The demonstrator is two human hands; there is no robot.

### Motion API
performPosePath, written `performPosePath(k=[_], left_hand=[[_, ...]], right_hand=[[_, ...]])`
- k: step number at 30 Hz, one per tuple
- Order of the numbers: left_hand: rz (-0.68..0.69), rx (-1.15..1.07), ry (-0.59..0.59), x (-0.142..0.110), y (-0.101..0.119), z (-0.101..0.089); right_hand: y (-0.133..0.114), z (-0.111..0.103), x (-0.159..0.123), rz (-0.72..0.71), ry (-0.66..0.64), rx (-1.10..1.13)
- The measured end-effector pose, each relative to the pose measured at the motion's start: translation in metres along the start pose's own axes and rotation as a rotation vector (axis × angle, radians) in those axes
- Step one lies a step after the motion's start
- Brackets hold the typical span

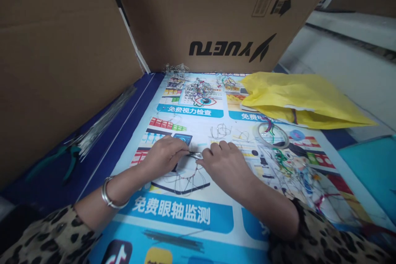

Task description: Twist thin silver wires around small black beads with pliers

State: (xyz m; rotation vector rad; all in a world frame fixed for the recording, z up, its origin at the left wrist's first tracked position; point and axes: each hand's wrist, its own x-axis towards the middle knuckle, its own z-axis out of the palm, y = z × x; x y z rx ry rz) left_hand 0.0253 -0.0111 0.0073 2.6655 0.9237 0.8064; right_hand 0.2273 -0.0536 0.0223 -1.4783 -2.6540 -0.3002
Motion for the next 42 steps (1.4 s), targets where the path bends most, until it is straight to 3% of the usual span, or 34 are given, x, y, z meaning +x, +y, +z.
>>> performPosePath(k=[42], left_hand=[[0.040,-0.041,-0.022,-0.0017,-0.0029,0.0028]], right_hand=[[0.0052,0.0025,0.0040,-0.069,-0.033,0.021]])
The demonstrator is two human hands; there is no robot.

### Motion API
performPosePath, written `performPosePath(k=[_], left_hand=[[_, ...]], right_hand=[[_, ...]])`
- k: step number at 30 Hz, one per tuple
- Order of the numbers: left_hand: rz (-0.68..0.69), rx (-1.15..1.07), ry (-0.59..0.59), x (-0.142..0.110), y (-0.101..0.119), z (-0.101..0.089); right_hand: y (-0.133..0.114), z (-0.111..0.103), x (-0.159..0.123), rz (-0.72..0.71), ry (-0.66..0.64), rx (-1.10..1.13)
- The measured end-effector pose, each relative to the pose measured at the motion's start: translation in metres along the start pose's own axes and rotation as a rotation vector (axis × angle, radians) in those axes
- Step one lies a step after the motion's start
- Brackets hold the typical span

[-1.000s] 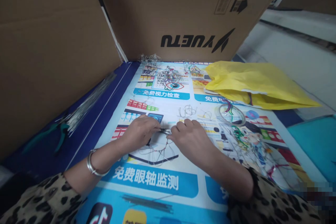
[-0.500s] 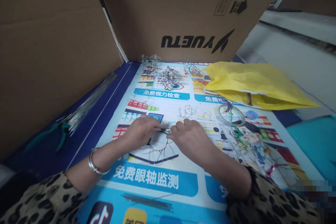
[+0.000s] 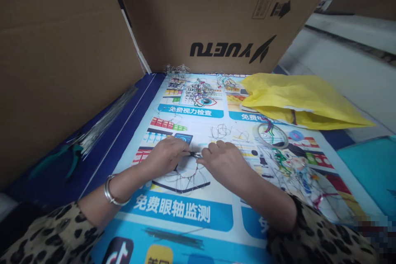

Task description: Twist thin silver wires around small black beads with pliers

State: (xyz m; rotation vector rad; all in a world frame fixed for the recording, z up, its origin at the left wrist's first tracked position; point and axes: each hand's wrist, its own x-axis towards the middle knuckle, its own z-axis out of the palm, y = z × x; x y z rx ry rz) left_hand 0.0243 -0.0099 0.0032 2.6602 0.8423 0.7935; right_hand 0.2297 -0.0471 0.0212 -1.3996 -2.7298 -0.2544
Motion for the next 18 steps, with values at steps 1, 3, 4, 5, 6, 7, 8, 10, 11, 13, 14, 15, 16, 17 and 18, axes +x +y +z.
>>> performPosePath(k=[1,3,4,5,6,7,8,10,11,13,14,15,16,17,18], left_hand=[[0.008,-0.015,-0.001,-0.0004,-0.0008,0.0005],[0.016,-0.046,-0.005,-0.0010,-0.0022,0.0013],[0.015,-0.056,-0.006,-0.0012,-0.0027,0.0014],[0.017,-0.063,-0.006,-0.0013,-0.0031,0.0015],[0.021,-0.066,-0.004,-0.0012,-0.0033,0.0014],[0.027,-0.067,-0.001,-0.0012,-0.0033,0.0012],[0.036,-0.068,0.000,-0.0010,-0.0033,0.0009],[0.053,-0.069,-0.002,-0.0006,-0.0030,0.0001],[0.060,-0.068,-0.004,-0.0004,-0.0029,-0.0002],[0.067,-0.063,-0.005,-0.0001,-0.0028,-0.0007],[0.069,-0.059,-0.005,-0.0001,-0.0028,-0.0007],[0.070,-0.055,-0.006,-0.0002,-0.0030,-0.0006],[0.069,-0.052,-0.008,-0.0004,-0.0033,-0.0004],[0.066,-0.050,-0.011,-0.0007,-0.0037,-0.0001],[0.064,-0.050,-0.012,-0.0010,-0.0041,0.0002]], right_hand=[[0.0006,-0.0003,0.0000,-0.001,0.001,0.002],[0.0017,-0.0007,-0.0004,-0.006,0.005,0.000],[0.0021,-0.0010,-0.0008,-0.008,0.008,-0.003],[0.0024,-0.0011,-0.0012,-0.011,0.010,-0.007],[0.0026,-0.0013,-0.0015,-0.014,0.013,-0.009],[0.0028,-0.0014,-0.0019,-0.018,0.015,-0.011],[0.0029,-0.0014,-0.0021,-0.020,0.016,-0.012],[0.0029,-0.0011,-0.0022,-0.016,0.017,-0.015],[0.0028,-0.0009,-0.0021,-0.015,0.017,-0.015],[0.0023,-0.0003,-0.0019,-0.015,0.018,-0.015],[0.0019,-0.0001,-0.0018,-0.016,0.020,-0.015],[0.0014,0.0001,-0.0017,-0.017,0.021,-0.015],[0.0009,0.0001,-0.0018,-0.018,0.020,-0.014],[0.0004,0.0000,-0.0019,-0.015,0.017,-0.015],[-0.0001,-0.0002,-0.0020,-0.013,0.012,-0.017]])
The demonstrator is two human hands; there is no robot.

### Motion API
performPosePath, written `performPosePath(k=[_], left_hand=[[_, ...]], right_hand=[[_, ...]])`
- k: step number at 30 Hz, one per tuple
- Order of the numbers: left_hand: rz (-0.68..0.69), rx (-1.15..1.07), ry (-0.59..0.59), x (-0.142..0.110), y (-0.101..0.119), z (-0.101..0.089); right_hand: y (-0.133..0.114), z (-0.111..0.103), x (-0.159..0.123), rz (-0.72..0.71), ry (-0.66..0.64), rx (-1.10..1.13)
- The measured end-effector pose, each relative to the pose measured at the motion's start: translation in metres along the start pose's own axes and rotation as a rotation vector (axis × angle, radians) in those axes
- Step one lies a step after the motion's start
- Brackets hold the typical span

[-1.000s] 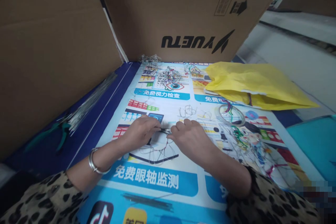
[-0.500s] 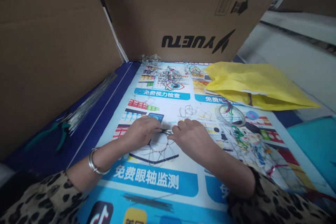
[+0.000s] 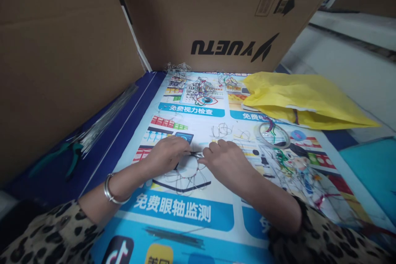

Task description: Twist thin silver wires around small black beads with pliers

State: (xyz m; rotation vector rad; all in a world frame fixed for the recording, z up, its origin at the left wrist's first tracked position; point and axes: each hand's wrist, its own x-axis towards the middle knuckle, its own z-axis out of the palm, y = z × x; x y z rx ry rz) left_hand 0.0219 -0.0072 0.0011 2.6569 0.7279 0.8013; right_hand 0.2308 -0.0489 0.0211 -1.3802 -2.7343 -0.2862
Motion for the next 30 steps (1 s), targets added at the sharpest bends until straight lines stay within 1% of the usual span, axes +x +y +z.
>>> performPosePath(k=[6,12,30], left_hand=[[-0.028,0.001,-0.012,-0.0012,-0.0016,0.0011],[-0.014,-0.011,-0.007,-0.0010,-0.0018,0.0010],[-0.016,-0.013,-0.014,-0.0011,-0.0016,0.0008]], right_hand=[[-0.0007,-0.0008,-0.0004,-0.006,-0.008,-0.017],[-0.0009,-0.0010,0.0016,-0.013,-0.025,-0.018],[0.0007,0.0026,0.0005,-0.058,0.026,-0.025]])
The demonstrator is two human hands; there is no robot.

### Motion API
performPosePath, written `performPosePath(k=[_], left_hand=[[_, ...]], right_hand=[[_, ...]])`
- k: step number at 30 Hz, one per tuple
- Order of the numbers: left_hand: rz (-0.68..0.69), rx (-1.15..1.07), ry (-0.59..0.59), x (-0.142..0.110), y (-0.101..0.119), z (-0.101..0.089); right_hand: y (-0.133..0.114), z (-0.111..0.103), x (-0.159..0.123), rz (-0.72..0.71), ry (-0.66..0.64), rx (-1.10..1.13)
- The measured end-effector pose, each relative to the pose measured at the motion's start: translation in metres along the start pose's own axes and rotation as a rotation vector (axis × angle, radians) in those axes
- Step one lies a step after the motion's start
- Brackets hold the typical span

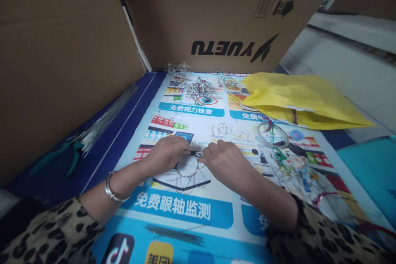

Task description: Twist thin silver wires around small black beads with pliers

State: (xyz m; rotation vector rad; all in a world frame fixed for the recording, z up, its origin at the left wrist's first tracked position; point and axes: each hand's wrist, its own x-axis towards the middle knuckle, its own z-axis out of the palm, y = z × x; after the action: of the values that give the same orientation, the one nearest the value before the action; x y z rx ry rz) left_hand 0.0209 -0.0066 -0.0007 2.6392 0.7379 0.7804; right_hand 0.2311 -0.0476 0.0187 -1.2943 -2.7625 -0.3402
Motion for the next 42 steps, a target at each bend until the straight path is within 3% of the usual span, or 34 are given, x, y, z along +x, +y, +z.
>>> performPosePath(k=[9,16,26,42], left_hand=[[-0.033,-0.006,-0.003,0.002,0.002,-0.001],[-0.176,-0.064,-0.019,0.003,0.006,-0.004],[-0.271,-0.158,-0.007,0.003,0.006,-0.006],[-0.206,-0.120,0.013,0.003,0.009,-0.008]], right_hand=[[-0.001,-0.004,0.001,0.022,-0.038,0.002],[-0.004,-0.021,-0.005,0.124,-0.133,0.003],[-0.006,-0.025,-0.009,0.116,-0.099,0.041],[-0.011,-0.011,-0.004,0.120,-0.076,0.054]])
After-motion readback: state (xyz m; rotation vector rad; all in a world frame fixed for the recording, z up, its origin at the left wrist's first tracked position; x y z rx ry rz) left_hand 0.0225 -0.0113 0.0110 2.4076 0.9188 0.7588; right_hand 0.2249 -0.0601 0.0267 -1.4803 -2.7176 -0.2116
